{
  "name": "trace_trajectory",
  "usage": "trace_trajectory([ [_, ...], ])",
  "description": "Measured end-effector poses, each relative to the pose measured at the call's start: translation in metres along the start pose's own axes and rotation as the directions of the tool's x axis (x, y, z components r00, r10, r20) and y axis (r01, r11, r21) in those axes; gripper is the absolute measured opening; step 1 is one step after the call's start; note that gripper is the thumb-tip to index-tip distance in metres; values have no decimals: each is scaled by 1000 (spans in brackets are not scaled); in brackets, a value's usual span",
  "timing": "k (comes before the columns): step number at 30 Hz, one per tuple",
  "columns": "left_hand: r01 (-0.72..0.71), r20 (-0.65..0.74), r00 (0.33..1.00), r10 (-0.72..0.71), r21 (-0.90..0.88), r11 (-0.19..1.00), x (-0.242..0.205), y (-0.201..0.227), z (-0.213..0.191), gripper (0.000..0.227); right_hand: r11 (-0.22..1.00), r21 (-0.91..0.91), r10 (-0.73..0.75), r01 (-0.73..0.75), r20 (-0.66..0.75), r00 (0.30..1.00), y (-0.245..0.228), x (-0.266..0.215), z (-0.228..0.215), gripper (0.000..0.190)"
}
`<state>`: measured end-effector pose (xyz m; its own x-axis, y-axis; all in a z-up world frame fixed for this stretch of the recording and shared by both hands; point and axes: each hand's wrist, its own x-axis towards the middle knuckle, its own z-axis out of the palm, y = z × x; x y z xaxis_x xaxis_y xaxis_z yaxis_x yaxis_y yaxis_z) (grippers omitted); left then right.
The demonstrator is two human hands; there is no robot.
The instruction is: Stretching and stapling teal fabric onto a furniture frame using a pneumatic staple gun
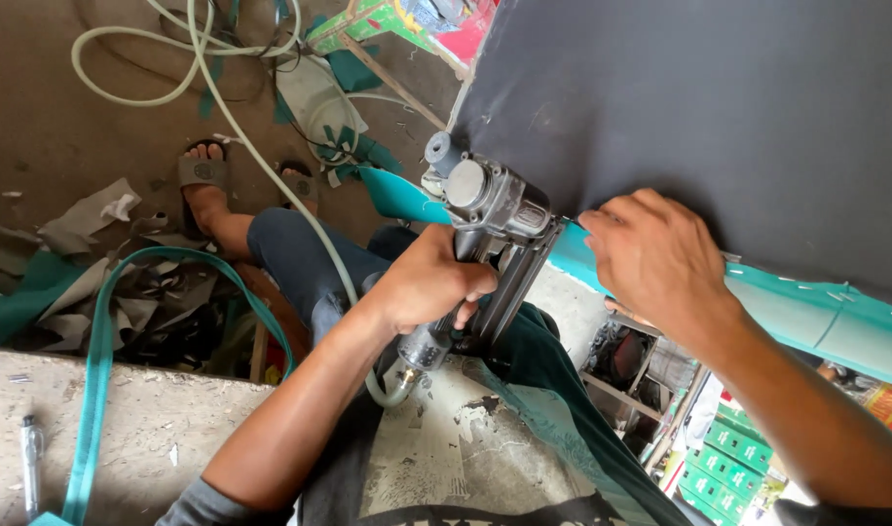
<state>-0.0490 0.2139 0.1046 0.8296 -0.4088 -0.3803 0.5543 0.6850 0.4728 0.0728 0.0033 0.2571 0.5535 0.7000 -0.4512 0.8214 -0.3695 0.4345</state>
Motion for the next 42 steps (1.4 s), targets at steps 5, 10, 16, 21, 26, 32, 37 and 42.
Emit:
trace_trajectory([
  [5, -97, 29, 995, 99, -64, 993, -4, -22, 0, 5, 991, -94, -97, 93, -42, 994, 7, -11, 29, 5],
  [10, -155, 14, 987, 158, -119, 981, -3, -37, -2, 5, 986, -132, -120, 105, -117, 986, 9, -15, 46, 8],
  [16, -204, 29, 977, 213, -186, 961, 4, -47, -5, 5, 1000, 14, 14, -11, -249, 969, 9, 1, 18, 23],
  [21, -186, 33, 980, 195, -179, 966, 6, -35, -6, 5, 975, 192, -82, 115, -170, 982, 2, 14, -12, 21],
  [26, -137, 47, 988, 148, -193, 972, 11, -32, -2, 5, 971, 150, 166, -187, 137, 976, -4, 12, 3, 17],
  [32, -104, 32, 993, 112, -192, 976, 23, -36, -2, 4, 946, 199, 210, -257, 233, 950, 0, 22, -4, 10],
  [37, -66, 18, 997, 69, -140, 988, 28, -32, 0, 7, 949, 259, 159, -181, 103, 982, 10, 18, 7, 9],
  [42, -87, -7, 996, 87, -128, 988, 8, -2, 2, 8, 921, 381, 61, 74, -330, 942, 8, 14, -45, 24],
])
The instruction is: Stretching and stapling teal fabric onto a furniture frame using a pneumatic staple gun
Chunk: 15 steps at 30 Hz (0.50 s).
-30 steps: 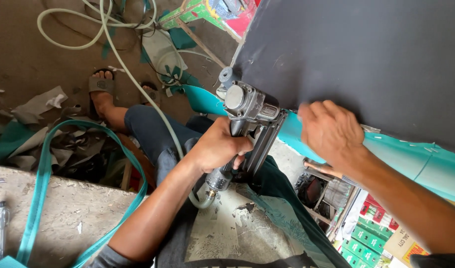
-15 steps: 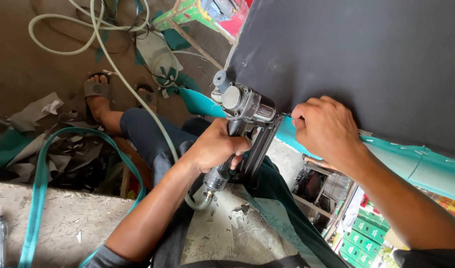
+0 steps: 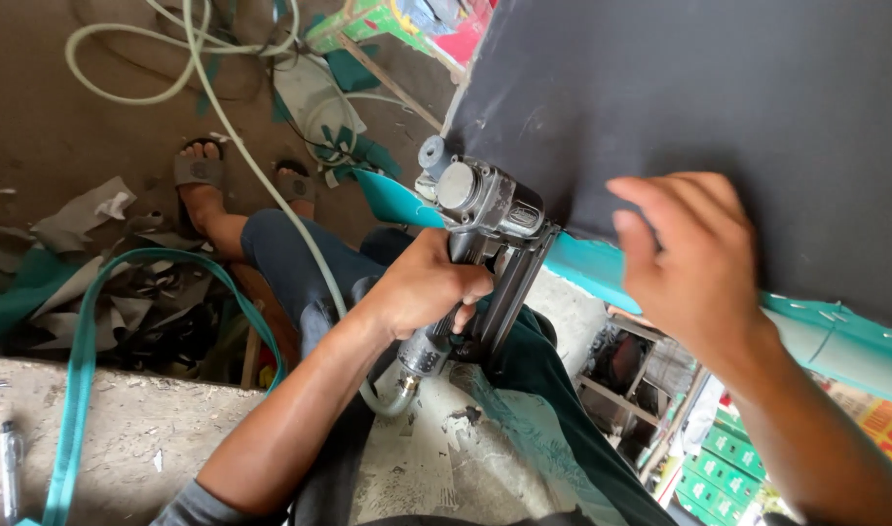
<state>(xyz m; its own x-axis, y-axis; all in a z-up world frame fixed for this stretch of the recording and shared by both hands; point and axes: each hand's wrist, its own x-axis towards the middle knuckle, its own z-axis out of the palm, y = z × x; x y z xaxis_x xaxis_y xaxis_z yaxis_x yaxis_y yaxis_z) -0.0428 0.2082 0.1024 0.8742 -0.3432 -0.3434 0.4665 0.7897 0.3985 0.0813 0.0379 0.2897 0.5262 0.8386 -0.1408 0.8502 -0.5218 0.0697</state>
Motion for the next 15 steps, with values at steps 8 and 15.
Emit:
trace_trajectory([
  [8, 15, 130, 991, -41, 199, 980, -16, 22, 17, 31, 997, -32, 67, -70, -82, 994, -4, -21, -42, 14],
  [15, 34, 103, 993, -61, 242, 970, -20, 23, 23, 30, 998, -18, 54, -56, -91, 994, -2, -21, -41, 13],
])
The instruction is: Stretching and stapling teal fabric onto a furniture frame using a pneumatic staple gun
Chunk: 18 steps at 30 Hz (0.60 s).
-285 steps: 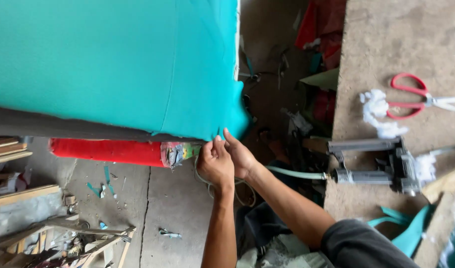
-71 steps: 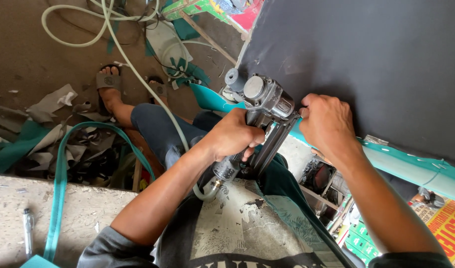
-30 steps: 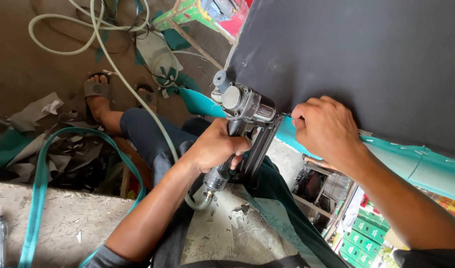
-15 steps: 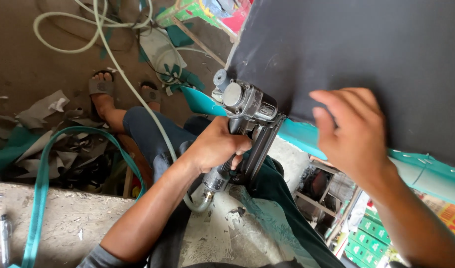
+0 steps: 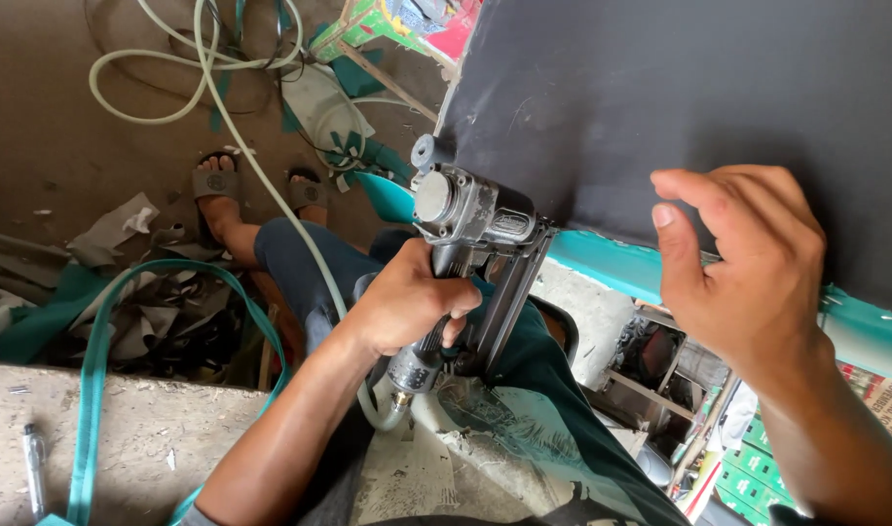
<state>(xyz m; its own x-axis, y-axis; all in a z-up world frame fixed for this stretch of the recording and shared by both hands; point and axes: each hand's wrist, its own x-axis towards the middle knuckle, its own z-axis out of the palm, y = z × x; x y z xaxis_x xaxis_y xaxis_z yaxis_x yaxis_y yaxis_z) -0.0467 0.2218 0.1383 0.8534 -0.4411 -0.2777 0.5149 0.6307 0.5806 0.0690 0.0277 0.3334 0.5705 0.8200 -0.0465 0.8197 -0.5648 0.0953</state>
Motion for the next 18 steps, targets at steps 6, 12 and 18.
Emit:
trace_trajectory([
  [6, 0, 0, 1000, 0, 21, 1000, 0, 1, 3, 32, 1000, 12, -4, 4, 11, 1000, 0, 3, 1, 13],
  [12, 11, 11, 1000, -11, -13, 1000, 12, 1, 7, 25, 1000, 24, -5, 5, 15, 1000, 2, 3, 0, 13],
  [18, 146, -45, 989, -143, 76, 986, 16, 18, 11, 31, 997, 76, -31, 28, 31, 999, 2, 7, -1, 16],
])
